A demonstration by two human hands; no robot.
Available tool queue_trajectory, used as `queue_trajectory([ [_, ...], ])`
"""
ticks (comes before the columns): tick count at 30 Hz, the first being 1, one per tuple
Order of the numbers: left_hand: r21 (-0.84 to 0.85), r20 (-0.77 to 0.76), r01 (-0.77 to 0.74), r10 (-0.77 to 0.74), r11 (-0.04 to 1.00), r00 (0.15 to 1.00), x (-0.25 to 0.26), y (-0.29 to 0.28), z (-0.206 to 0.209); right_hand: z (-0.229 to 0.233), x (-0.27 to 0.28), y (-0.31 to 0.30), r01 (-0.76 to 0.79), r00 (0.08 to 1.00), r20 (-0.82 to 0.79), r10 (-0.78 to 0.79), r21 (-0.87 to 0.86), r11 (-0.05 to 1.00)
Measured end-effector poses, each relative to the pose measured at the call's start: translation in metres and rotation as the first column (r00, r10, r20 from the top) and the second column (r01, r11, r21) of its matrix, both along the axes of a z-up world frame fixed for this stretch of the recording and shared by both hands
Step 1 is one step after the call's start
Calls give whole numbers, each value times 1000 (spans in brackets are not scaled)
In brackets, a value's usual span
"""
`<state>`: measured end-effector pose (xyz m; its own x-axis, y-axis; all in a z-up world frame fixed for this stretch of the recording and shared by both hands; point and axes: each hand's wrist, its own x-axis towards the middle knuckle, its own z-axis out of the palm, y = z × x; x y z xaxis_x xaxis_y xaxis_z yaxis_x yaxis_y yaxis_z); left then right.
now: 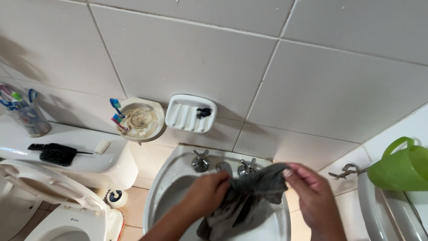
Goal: Washing a cleaning cloth in a bathroom sink and tidying the sink area.
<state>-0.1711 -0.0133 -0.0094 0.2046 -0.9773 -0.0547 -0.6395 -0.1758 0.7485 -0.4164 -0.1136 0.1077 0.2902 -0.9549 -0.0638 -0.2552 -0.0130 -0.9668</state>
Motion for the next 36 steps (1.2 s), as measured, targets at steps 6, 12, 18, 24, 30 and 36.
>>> queue_trajectory([
  [6,-251,-137,-116,83,961,987,13,25,128,8,-15,3,52,869,494,-4,-83,995],
  [12,-165,-140,-73,50,984,989,12,23,82,-50,-12,-43,-248,940,-255,228,-50,968],
  [18,81,161,78,-90,994,983,-3,8,-106,-2,91,-5,-454,784,-547,295,-180,873],
  [24,254,13,85,-91,963,996,-5,-3,-135,1,216,-50,-528,841,-492,227,-652,544],
  [30,254,72,90,-112,963,991,-3,-20,-139,-24,232,-66,-495,863,-487,131,-767,409],
  [36,138,28,83,-88,987,996,-12,-50,-194,15,161,-23,-250,959,-98,267,-738,626],
])
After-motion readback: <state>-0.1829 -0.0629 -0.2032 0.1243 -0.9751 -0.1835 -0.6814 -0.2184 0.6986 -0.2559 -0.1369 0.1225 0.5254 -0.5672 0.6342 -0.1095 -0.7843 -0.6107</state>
